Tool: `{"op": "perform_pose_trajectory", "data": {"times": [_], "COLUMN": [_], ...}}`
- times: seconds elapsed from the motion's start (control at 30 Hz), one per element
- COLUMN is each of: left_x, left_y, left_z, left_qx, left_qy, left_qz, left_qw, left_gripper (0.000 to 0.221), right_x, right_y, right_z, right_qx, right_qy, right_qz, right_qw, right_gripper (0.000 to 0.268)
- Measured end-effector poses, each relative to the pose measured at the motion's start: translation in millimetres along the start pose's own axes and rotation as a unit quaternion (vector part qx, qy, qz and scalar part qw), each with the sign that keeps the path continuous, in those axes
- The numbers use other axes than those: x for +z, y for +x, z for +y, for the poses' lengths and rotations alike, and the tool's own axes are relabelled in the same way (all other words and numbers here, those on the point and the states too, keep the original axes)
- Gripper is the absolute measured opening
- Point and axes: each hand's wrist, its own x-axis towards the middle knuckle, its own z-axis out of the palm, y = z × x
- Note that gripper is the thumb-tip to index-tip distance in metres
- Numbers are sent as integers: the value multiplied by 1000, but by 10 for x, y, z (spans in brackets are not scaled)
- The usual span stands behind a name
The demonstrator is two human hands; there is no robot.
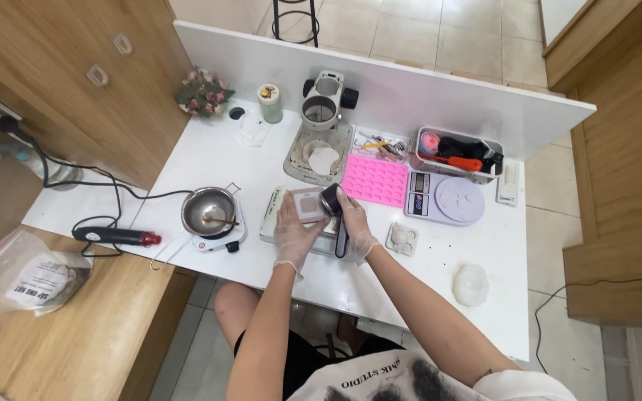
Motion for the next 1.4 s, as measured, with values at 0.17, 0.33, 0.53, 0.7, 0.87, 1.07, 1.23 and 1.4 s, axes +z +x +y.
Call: {"op": "perform_pose_trajectory", "data": {"times": [0.17,0.33,0.53,0.7,0.87,1.07,1.23,1.4], "left_x": [61,126,116,168,217,129,-228,59], "left_y": [-15,-47,-41,-46,-89,-164,-303,-996], "left_z": [-16,-78,-45,-51,-65,-18,20,-541], "left_qx": [22,25,20,12,32,26,54,8], "left_qy": [6,9,16,13,-6,-36,-68,-91], "left_qz": [14,20,16,10,46,47,61,119], "left_qw": [1000,999,1000,1000,998,998,994,989], "left_gripper": [123,123,123,124,123,123,118,73], "right_x": [-45,-25,-84,-72,-25,1,-9,-54], "right_y": [1,-28,70,-92,-263,-332,-345,-386], "right_z": [64,20,99,-56,-222,-224,-256,-275], "right_qx": [-15,-10,2,15,1,20,21,30], "right_qy": [-9,4,20,6,-5,-14,-23,-61], "right_qz": [7,-4,-5,7,3,33,34,44], "right_qw": [1000,1000,1000,1000,1000,999,999,997], "right_gripper": [65,65,62,59,60,57,61,66]}}
